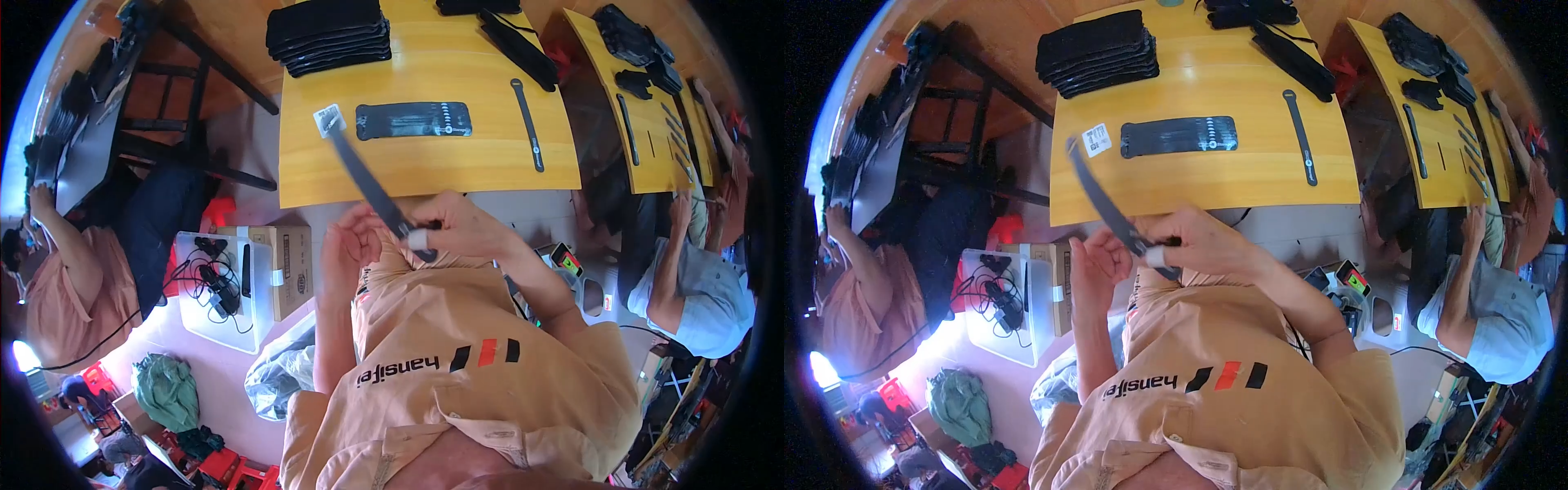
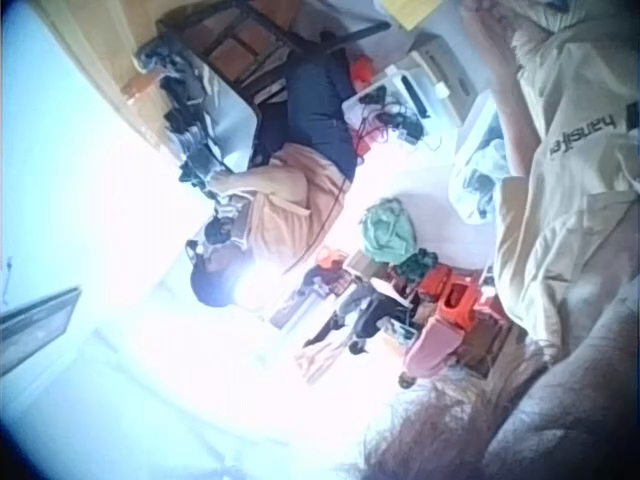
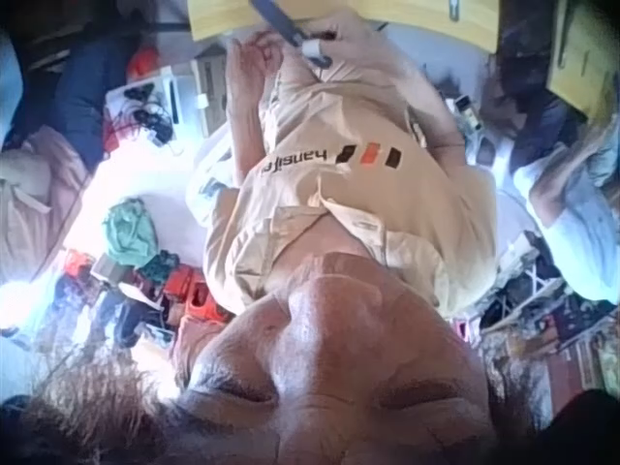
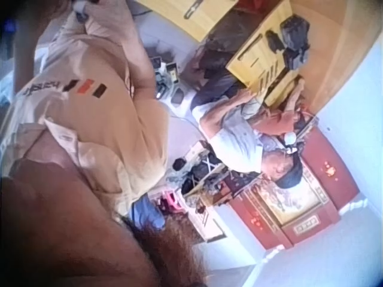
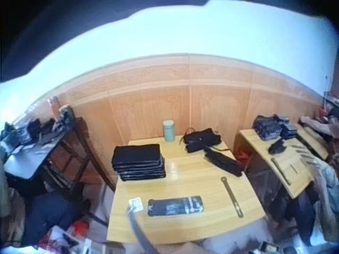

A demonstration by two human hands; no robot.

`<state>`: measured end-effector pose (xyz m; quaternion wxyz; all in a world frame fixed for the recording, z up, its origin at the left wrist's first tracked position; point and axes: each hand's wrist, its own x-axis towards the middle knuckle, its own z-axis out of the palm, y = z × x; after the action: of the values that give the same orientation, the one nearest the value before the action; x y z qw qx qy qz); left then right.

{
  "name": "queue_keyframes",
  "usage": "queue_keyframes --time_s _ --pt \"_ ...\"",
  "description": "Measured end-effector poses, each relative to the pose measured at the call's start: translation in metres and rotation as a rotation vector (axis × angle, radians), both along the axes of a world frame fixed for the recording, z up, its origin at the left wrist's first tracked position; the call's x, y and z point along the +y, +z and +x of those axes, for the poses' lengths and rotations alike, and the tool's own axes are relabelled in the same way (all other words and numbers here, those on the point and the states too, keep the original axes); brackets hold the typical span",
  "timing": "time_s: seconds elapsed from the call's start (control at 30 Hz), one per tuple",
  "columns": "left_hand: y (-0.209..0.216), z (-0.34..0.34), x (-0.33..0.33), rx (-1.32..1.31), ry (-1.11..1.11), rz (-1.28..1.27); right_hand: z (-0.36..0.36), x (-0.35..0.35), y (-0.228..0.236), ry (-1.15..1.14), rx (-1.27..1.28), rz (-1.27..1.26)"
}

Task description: The worker is attaching small white adhesive components onto black textile straps at a workbench.

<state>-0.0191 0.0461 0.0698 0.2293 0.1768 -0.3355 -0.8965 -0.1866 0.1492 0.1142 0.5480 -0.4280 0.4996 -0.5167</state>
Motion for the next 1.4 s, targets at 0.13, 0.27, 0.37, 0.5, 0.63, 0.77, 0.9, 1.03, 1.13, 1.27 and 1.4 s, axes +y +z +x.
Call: queue_keyframes --time_s 0.13,0.27,0.37,0.5,0.63,0.77,0.9,1.03,1.13,1.27,1.4 --pt "0.015 -0.018 -0.015 -0.016 0.041 -0.026 -0.015 0.009 -0.007 0.261 0.155 0.172" --pt "0.009 -0.025 -0.021 -0.170 0.167 -0.108 -0.030 0.023 -0.031 0.040 0.200 0.143" --pt "0.003 -0.029 -0.018 -0.182 0.292 -0.043 -0.042 0.031 -0.025 -0.103 0.192 0.282" --pt "-0.003 -0.036 -0.019 -0.178 0.356 -0.034 -0.058 0.042 -0.046 -0.324 -0.131 0.253" --pt "-0.011 -0.045 -0.020 -0.279 0.352 -0.139 -0.064 0.049 -0.063 -0.503 -0.228 0.217" --pt "-0.020 -0.053 -0.032 -0.374 0.318 -0.255 -0.075 0.048 -0.070 -0.687 -0.170 0.182" --pt "-0.028 -0.064 -0.050 -0.454 0.276 -0.313 -0.089 0.045 -0.076 -0.809 -0.128 0.214" --pt "-0.043 -0.072 -0.073 -0.501 0.265 -0.337 -0.098 0.036 -0.077 -0.833 -0.172 0.223" --pt "-0.048 -0.082 -0.082 -0.553 0.299 -0.451 -0.103 0.027 -0.084 -0.862 -0.139 0.226" --pt "-0.053 -0.094 -0.089 -0.567 0.336 -0.642 -0.109 0.014 -0.099 -0.924 -0.005 0.165" --pt "-0.068 -0.101 -0.098 -0.529 0.325 -0.711 -0.115 0.007 -0.107 -0.964 0.062 0.192"
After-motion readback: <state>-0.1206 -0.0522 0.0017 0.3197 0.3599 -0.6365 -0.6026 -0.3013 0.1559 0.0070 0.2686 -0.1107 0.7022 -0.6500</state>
